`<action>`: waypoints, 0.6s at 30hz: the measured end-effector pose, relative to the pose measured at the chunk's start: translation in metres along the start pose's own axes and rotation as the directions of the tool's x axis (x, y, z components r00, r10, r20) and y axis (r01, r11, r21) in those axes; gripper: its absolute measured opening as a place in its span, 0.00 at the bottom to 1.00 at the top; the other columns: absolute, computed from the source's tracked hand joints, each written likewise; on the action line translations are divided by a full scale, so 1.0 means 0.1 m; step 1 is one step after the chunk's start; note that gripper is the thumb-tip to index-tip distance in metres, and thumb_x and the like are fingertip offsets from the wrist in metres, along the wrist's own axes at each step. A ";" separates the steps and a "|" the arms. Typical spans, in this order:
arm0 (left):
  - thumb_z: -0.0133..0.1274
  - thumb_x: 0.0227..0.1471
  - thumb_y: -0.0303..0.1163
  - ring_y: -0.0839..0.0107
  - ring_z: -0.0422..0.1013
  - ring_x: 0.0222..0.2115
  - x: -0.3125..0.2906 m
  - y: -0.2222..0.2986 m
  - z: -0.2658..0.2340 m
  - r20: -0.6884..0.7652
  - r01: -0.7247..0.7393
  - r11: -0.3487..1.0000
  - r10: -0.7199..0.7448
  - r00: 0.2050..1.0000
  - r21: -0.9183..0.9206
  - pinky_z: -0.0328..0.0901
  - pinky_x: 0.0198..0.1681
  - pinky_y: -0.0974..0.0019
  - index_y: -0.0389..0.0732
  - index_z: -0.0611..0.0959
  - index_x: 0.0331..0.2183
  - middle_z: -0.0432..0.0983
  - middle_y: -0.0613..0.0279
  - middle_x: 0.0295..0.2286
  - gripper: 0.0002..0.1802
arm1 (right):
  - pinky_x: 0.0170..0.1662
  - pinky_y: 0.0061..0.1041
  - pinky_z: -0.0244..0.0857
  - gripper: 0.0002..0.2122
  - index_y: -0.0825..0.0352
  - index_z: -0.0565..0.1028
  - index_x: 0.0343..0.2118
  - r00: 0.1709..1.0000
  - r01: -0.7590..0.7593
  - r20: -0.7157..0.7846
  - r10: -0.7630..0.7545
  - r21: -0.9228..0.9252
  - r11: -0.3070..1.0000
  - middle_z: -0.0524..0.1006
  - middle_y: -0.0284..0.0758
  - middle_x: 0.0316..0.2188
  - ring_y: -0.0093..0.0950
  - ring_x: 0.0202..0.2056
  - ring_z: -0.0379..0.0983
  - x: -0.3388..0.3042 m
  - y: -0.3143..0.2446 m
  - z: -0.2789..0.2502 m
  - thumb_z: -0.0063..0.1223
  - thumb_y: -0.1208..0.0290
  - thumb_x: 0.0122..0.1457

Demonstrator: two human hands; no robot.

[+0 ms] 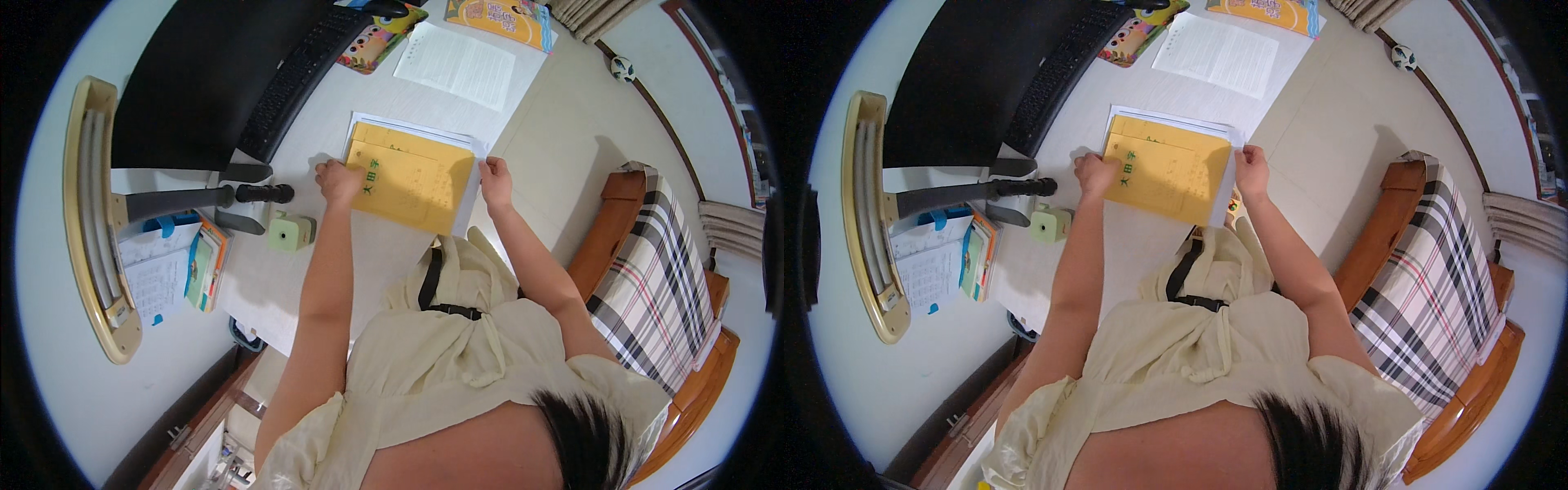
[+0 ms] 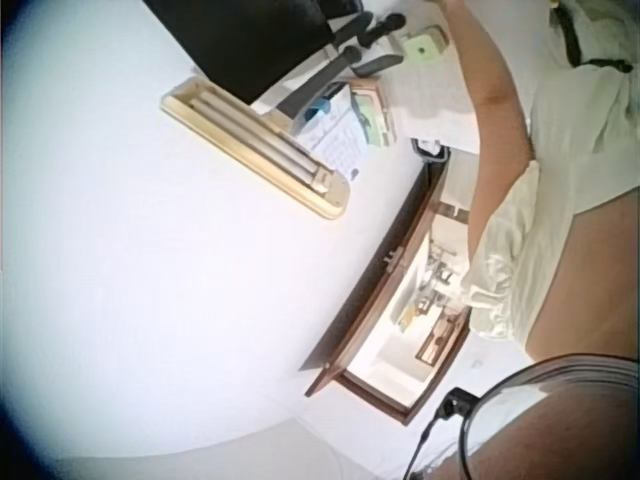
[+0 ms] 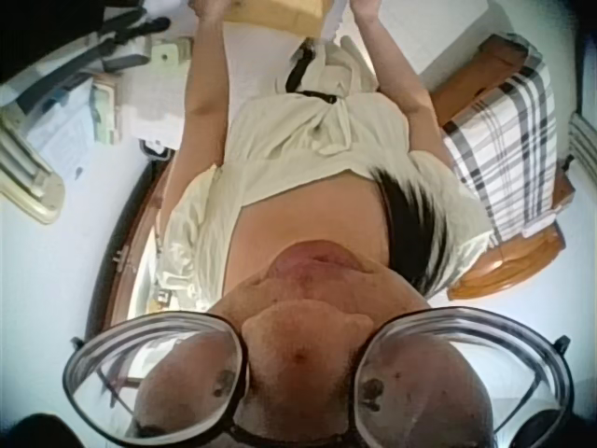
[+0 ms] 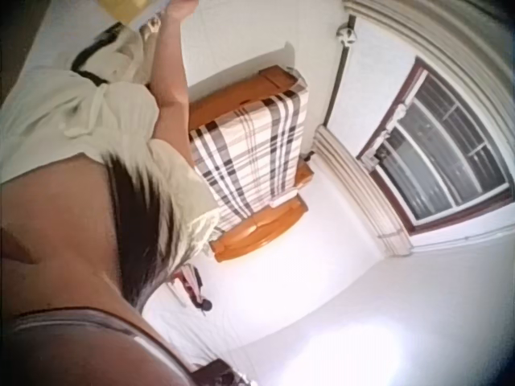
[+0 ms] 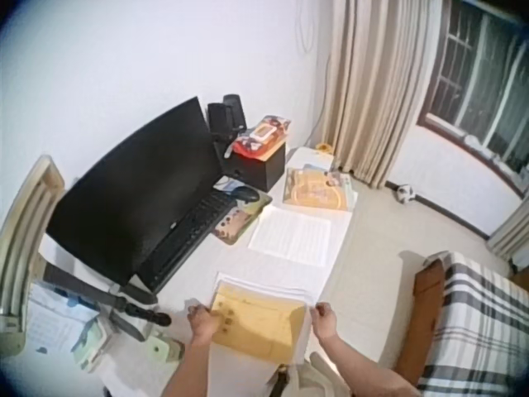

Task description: The person organizes yellow envelopes and papers on a desk, stacking them and placing them into a drawer. They also handle a colorful box and a white sheet of paper, arranging items on the desk.

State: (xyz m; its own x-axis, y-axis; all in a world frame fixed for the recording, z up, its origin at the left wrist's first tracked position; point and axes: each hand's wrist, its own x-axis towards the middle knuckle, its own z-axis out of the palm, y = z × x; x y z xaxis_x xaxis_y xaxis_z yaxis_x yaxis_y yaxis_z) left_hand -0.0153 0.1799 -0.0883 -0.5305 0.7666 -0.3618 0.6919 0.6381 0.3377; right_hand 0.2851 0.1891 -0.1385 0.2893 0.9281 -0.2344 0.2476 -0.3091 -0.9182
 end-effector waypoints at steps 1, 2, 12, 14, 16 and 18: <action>0.56 0.34 0.41 0.50 0.57 0.47 -0.08 0.06 0.06 -0.037 0.014 1.000 -0.014 0.999 -0.012 0.57 0.50 0.56 0.27 0.71 0.40 0.60 0.45 0.44 0.33 | 0.32 0.25 0.66 0.14 0.74 0.68 0.39 0.997 0.044 -0.057 -0.046 -0.033 0.998 0.73 0.39 0.29 0.29 0.28 0.70 -0.01 0.00 -0.01 0.51 0.70 0.53; 0.56 0.34 0.42 0.51 0.57 0.46 -0.15 0.08 0.09 -0.077 0.034 0.999 -0.036 0.996 -0.026 0.56 0.50 0.56 0.26 0.71 0.40 0.60 0.45 0.44 0.33 | 0.34 0.26 0.66 0.16 0.74 0.67 0.41 0.990 0.088 -0.106 -0.095 -0.068 0.994 0.73 0.41 0.32 0.30 0.30 0.71 -0.02 -0.02 0.00 0.50 0.70 0.53; 0.57 0.32 0.44 0.51 0.46 0.51 -0.44 0.17 0.25 -0.032 0.046 0.989 -0.051 0.998 -0.142 0.52 0.52 0.53 0.29 0.74 0.38 0.50 0.51 0.51 0.33 | 0.52 0.35 0.56 0.21 0.73 0.64 0.47 0.997 0.037 0.080 -0.014 -0.296 0.955 0.63 0.49 0.46 0.45 0.48 0.60 -0.50 0.00 0.00 0.50 0.69 0.52; 0.57 0.32 0.43 0.51 0.44 0.52 -0.48 0.18 0.25 -0.026 0.020 0.988 -0.024 0.999 -0.152 0.51 0.52 0.52 0.30 0.75 0.37 0.47 0.53 0.53 0.31 | 0.52 0.34 0.55 0.21 0.73 0.64 0.47 0.995 -0.025 0.082 0.048 -0.258 0.966 0.62 0.49 0.47 0.44 0.49 0.59 -0.47 -0.09 -0.01 0.50 0.68 0.51; 0.56 0.33 0.42 0.51 0.42 0.54 -0.50 0.16 0.26 -0.037 -0.026 0.984 0.019 0.999 -0.178 0.50 0.53 0.51 0.32 0.76 0.36 0.47 0.54 0.53 0.28 | 0.53 0.33 0.54 0.22 0.73 0.64 0.47 0.991 -0.079 0.086 0.101 -0.231 0.970 0.61 0.49 0.48 0.43 0.50 0.58 -0.47 -0.20 -0.04 0.51 0.67 0.51; 0.56 0.34 0.40 0.50 0.41 0.54 -0.46 0.07 0.30 -0.068 -0.092 0.971 0.079 0.995 -0.218 0.49 0.53 0.51 0.33 0.76 0.34 0.48 0.55 0.54 0.25 | 0.54 0.32 0.53 0.22 0.72 0.65 0.46 0.996 -0.025 0.076 0.051 -0.309 0.951 0.60 0.49 0.49 0.43 0.52 0.56 -0.43 -0.08 -0.06 0.53 0.67 0.50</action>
State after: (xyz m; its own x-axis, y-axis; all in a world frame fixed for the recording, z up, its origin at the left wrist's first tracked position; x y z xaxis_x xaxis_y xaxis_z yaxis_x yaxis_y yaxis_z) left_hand 0.0285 0.1465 -0.0953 -0.5063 0.8177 -0.2740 0.6141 0.5649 0.5512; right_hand 0.2757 0.1502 -0.1191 0.2307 0.9241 -0.3047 0.5137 -0.3816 -0.7684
